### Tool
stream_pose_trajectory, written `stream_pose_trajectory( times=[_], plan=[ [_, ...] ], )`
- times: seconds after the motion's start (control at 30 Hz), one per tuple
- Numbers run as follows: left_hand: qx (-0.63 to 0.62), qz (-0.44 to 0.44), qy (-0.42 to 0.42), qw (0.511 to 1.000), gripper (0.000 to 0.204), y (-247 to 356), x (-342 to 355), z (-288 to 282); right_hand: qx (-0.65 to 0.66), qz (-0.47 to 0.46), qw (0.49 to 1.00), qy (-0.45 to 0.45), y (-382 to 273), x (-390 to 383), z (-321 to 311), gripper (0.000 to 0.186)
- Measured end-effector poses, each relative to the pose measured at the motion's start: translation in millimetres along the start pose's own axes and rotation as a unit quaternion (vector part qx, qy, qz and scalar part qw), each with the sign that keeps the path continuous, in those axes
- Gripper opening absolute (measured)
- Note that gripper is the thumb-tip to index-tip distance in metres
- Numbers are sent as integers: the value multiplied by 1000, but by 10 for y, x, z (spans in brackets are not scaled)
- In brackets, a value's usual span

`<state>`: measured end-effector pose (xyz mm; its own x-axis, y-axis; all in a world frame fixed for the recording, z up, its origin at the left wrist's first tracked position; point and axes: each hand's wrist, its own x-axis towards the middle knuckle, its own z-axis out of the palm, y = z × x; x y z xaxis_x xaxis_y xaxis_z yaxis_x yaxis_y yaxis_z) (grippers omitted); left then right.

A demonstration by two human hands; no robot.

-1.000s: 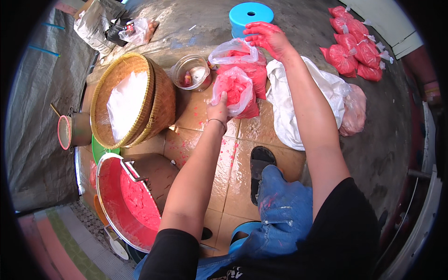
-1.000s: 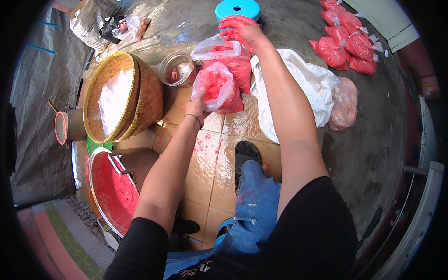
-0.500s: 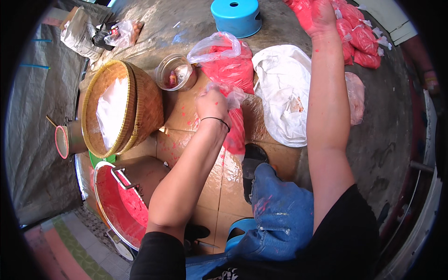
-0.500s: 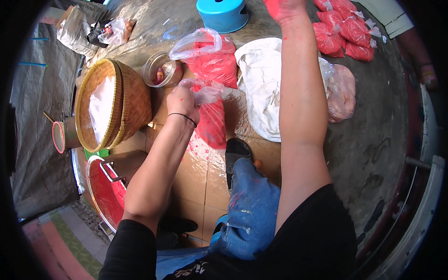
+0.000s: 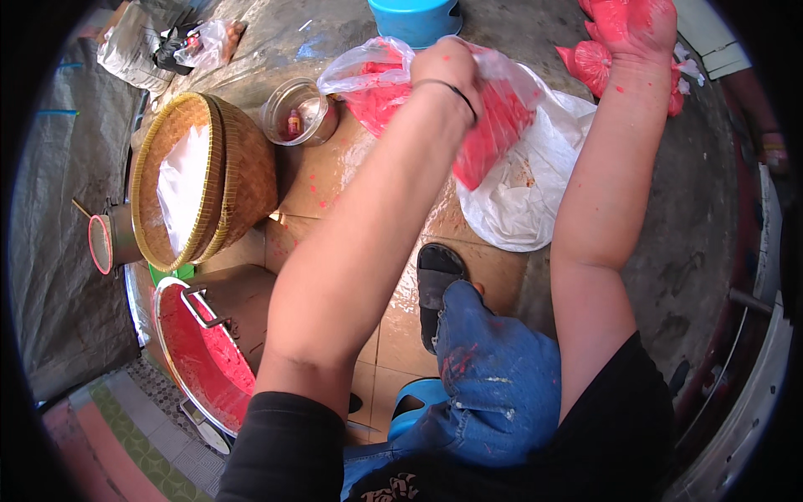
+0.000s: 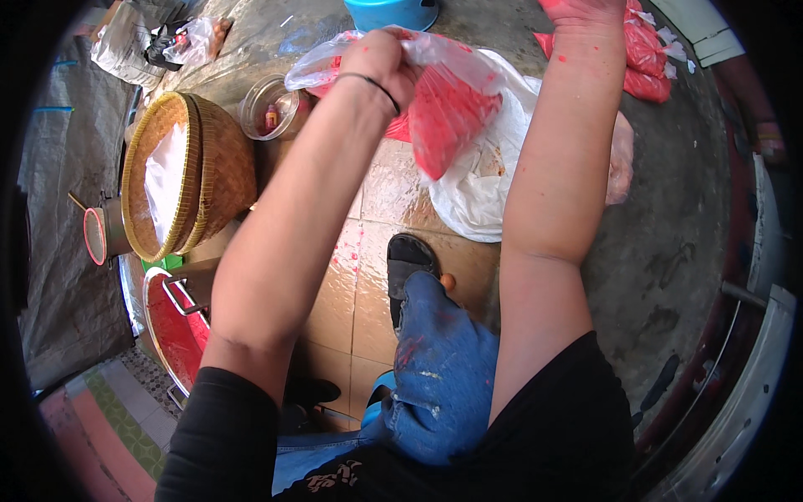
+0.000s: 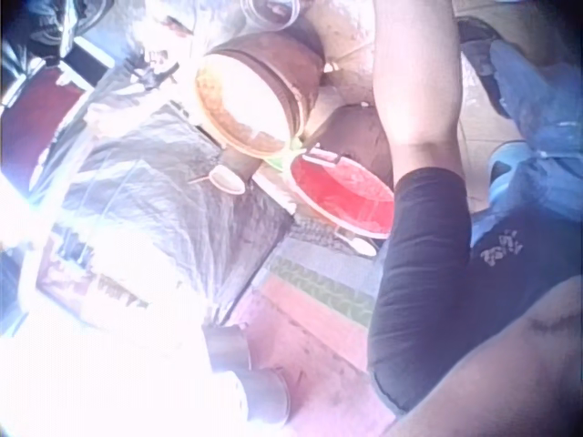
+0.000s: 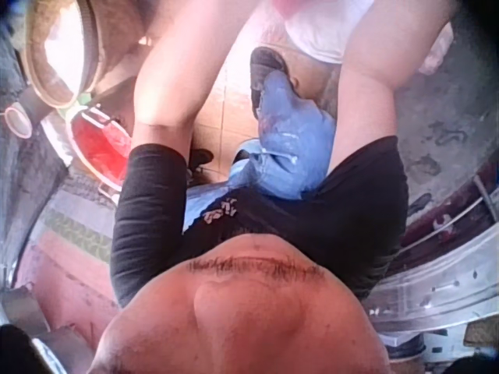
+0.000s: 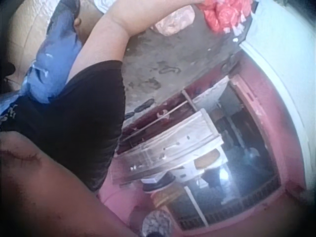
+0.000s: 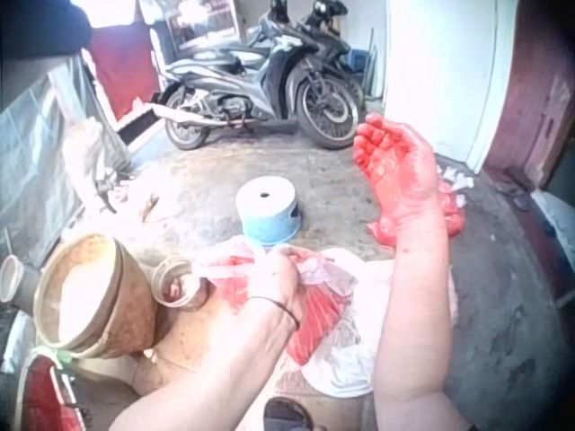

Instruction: The person kneads a bright pink paste in a large metal pot, repeatedly scooping portions into a clear plastic bag and placing them on the floor. They also add a white powder from a woven basket into the pot and continue mixing by hand.

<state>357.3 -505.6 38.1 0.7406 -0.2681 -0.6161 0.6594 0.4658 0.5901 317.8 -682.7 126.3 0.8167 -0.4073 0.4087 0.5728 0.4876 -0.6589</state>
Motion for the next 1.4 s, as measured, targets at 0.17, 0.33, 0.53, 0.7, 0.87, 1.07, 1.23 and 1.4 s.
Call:
stream_pose_trajectory(
  times=[0.17,0.33,0.53,0.7,0.87,1.07,1.23,1.4],
  plan=[
    [153,-102,34,982,14,-235,626,-603,7,30,1000,-8,-11,13,-99,25],
    [250,-80,-34,964,21,-283,395,-735,-9,105,993,45,289,-27,-55,20],
    [292,-38,-73,953,37,-355,95,-834,47,273,952,-128,1113,-77,82,26],
    [300,-52,-126,944,107,-287,-200,-1371,2,417,892,-176,1655,-536,925,23],
    [673,-43,-257,692,70,414,-693,-2147,-88,509,833,-197,2255,-877,1156,20],
    [468,90,97,874,22,2490,-961,-3196,-188,621,728,-219,2823,-1387,1158,14],
    [608,82,513,601,46,3238,-570,-5130,-250,655,667,-252,3262,-1850,1251,16],
    [756,-44,417,502,59,3327,-344,-5312,-359,606,638,-313,3466,-2085,1237,16]
  ],
)
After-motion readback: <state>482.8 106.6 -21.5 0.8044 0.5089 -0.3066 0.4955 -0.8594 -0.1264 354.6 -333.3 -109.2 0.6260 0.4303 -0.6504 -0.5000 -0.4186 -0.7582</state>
